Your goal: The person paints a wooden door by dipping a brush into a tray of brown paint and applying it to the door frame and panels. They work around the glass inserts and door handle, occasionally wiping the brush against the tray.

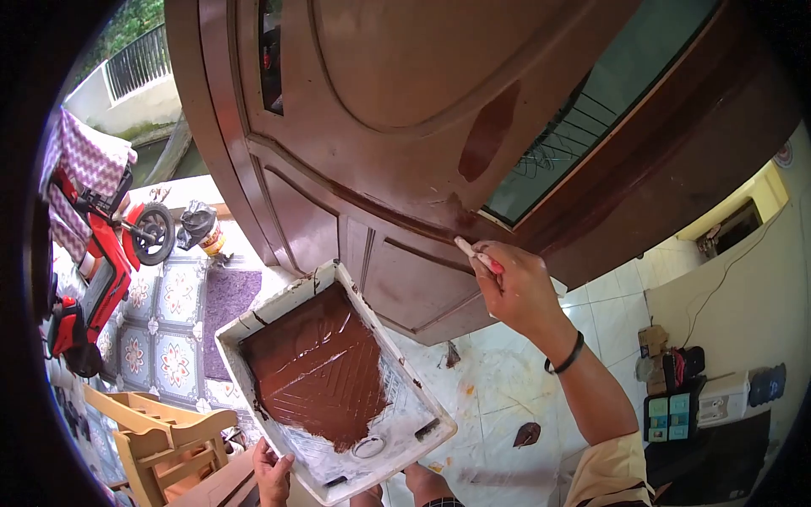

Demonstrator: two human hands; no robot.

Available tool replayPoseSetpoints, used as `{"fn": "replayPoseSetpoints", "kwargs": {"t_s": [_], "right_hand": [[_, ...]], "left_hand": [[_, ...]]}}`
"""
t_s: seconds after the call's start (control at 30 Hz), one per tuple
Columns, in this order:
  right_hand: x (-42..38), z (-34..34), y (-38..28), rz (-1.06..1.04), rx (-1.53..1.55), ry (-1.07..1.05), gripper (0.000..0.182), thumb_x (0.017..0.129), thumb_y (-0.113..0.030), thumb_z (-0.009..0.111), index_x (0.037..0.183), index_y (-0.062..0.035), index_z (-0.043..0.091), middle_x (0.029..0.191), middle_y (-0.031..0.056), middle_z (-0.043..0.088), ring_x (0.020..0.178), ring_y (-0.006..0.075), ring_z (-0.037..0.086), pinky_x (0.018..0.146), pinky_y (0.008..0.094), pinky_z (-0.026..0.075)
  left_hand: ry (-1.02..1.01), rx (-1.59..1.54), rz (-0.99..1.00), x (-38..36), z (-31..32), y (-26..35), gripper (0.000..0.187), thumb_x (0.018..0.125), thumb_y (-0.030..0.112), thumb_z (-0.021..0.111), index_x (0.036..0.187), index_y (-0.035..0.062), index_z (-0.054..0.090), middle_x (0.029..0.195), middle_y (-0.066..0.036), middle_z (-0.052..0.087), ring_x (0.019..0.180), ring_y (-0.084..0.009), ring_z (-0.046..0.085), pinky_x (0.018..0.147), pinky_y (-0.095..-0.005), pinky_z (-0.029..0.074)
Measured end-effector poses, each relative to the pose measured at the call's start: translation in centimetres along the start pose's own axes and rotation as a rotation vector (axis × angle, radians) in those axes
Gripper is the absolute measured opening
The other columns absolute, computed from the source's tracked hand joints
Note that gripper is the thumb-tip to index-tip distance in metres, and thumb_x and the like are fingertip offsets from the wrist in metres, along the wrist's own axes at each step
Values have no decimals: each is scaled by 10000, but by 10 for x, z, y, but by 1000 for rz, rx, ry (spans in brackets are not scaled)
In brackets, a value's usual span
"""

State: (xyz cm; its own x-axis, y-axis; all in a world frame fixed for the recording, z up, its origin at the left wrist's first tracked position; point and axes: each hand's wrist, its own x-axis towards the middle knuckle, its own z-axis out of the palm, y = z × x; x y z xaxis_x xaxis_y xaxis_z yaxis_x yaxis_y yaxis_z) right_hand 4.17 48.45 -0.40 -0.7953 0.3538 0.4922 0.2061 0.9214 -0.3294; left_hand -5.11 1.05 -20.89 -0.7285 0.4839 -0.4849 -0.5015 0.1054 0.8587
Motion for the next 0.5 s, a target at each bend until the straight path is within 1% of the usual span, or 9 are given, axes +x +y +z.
{"fn": "replayPoseSetpoints", "kwargs": {"t_s": [0.03, 0.07, 0.13, 0.17, 0.27, 0.3, 0.33, 0.4, 0.5], "right_hand": [[4, 3, 8, -74, -87, -1, 97, 842, 1, 660, 895, 27, 583, 914, 180, 682, 740, 360, 660, 658, 382, 549], [6, 1, 14, -115, -111, 44, 105, 839, 1, 665, 896, 26, 581, 910, 179, 680, 744, 362, 659, 659, 385, 549], [17, -3, 9, -193, -151, 136, 123, 832, -1, 676, 900, 23, 576, 900, 176, 677, 750, 365, 658, 661, 390, 549], [21, -10, 2, -241, -151, 177, 114, 822, 10, 678, 884, 21, 583, 902, 171, 680, 738, 355, 660, 650, 376, 546], [5, -18, -8, -127, -42, 227, 108, 824, 30, 664, 912, 31, 603, 917, 177, 695, 777, 341, 688, 676, 345, 552], [-1, -17, -7, -67, -4, 144, 82, 820, 18, 670, 853, 18, 594, 901, 164, 685, 722, 338, 664, 635, 351, 541], [-4, -15, -6, 42, -5, 37, 83, 824, 20, 666, 858, 16, 591, 894, 162, 684, 736, 343, 667, 645, 353, 545], [2, -10, 11, -5, -116, 29, 77, 830, 22, 660, 852, 17, 586, 902, 166, 687, 735, 336, 674, 644, 352, 549], [16, -18, 13, -170, -104, 256, 79, 835, 19, 660, 850, 17, 582, 920, 172, 690, 744, 331, 679, 647, 354, 551]], "left_hand": [[13, 9, -6, -2, 1, 0, 607, 860, 107, 694, 1391, 1, 420, 1133, -99, 600, 983, -183, 577, 802, -315, 490], [27, 19, -11, -4, 2, 0, 606, 862, 106, 692, 1392, 1, 419, 1139, -98, 599, 988, -184, 577, 806, -316, 490], [33, 37, -13, -5, 2, 1, 608, 865, 105, 690, 1396, 0, 413, 1155, -102, 593, 999, -189, 575, 815, -318, 490], [26, 42, -12, -5, 1, 1, 612, 866, 104, 690, 1399, -2, 408, 1164, -106, 590, 1004, -193, 574, 819, -320, 490], [32, 77, 20, -8, -4, -4, 626, 866, 106, 690, 1407, -7, 395, 1187, -119, 579, 1016, -202, 570, 827, -327, 491], [43, 88, 42, -7, -1, -3, 631, 866, 107, 691, 1409, -9, 391, 1194, -124, 575, 1020, -205, 569, 828, -330, 491], [42, 94, 36, -8, 0, -1, 633, 867, 108, 690, 1410, -10, 389, 1198, -128, 573, 1024, -206, 567, 829, -331, 491], [30, 113, 22, -11, 2, 5, 636, 867, 109, 690, 1411, -14, 386, 1207, -136, 567, 1032, -209, 564, 831, -334, 492], [73, 100, 25, -10, 2, 3, 638, 867, 113, 686, 1414, -20, 385, 1189, -141, 576, 1019, -206, 568, 826, -333, 494]]}}
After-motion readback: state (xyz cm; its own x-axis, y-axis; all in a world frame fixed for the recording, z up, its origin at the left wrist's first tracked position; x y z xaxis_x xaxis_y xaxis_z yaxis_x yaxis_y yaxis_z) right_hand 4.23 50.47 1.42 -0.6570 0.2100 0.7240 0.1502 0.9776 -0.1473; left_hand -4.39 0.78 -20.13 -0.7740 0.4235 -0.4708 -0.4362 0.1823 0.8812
